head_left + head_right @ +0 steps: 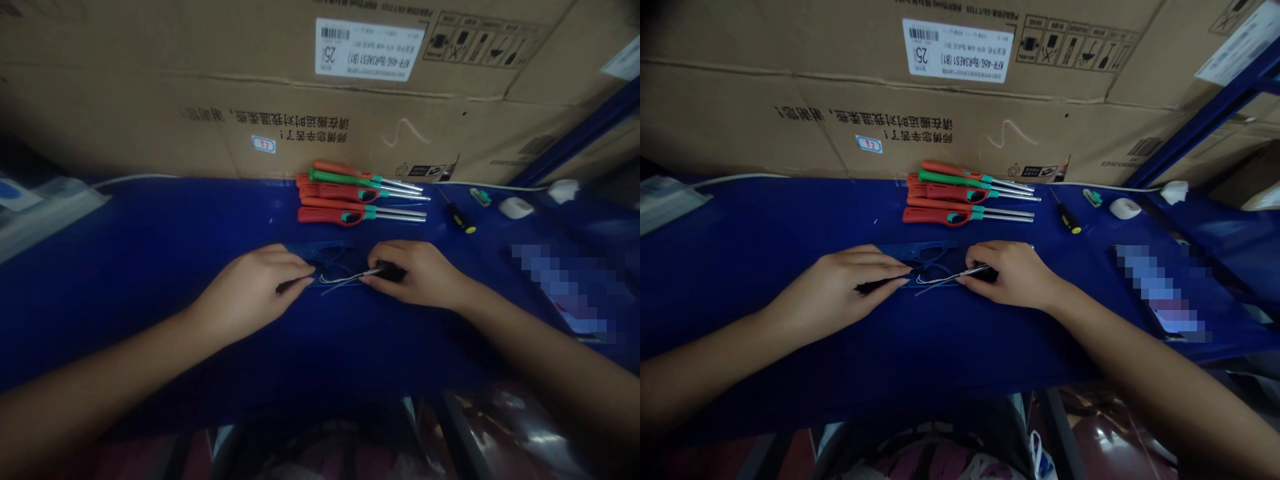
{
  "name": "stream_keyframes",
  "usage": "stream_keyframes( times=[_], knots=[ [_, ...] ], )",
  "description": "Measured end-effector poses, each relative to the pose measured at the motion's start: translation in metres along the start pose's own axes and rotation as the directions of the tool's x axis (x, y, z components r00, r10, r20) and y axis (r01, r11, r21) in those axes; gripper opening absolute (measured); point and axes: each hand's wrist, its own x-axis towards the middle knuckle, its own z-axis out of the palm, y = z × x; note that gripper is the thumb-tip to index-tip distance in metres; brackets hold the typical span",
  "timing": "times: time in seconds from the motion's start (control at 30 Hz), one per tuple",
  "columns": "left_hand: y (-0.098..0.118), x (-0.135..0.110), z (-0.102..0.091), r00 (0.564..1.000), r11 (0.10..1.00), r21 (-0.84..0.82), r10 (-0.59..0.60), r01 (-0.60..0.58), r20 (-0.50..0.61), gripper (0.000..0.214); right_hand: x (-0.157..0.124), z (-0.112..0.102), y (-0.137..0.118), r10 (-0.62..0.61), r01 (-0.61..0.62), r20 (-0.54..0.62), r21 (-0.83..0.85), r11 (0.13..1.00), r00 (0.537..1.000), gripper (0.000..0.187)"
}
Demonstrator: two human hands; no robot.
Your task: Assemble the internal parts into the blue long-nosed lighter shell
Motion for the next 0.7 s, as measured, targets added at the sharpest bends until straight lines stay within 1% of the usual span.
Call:
stream_keyframes(
  times=[0.07,0.13,0.23,0.47,0.57,0.7],
  knots=[
    [0.000,-0.001,-0.004,1.000,0.999,0.044,-0.009,0.007,0.029,0.025,0.000,-0.001,0.000,0.000,0.000,-0.001,0.000,1.000,1.000,0.022],
    [0.000,-0.002,-0.007,0.997,0.999,0.047,-0.007,0.003,0.071,0.032,0.000,-0.002,-0.001,0.001,-0.001,-0.009,-0.003,1.000,1.000,0.022],
    [-0.003,-0.002,-0.008,0.993,0.999,0.027,0.027,-0.030,0.115,0.032,-0.001,-0.003,-0.002,0.002,-0.002,-0.011,-0.010,1.000,1.000,0.022],
    [-0.005,0.000,0.003,0.999,0.998,-0.048,0.035,-0.034,0.022,0.035,0.000,-0.001,-0.003,-0.032,0.032,-0.016,-0.007,0.999,0.999,0.025],
    [-0.003,0.000,0.006,0.999,0.995,-0.092,0.025,-0.022,0.027,0.035,0.000,0.000,-0.003,-0.039,0.039,-0.019,-0.001,0.999,0.999,0.025],
    [-0.003,-0.001,0.007,0.999,0.994,-0.106,0.013,-0.009,0.042,0.033,0.000,-0.001,-0.003,-0.030,0.030,-0.008,-0.002,1.000,1.000,0.024]
  ],
)
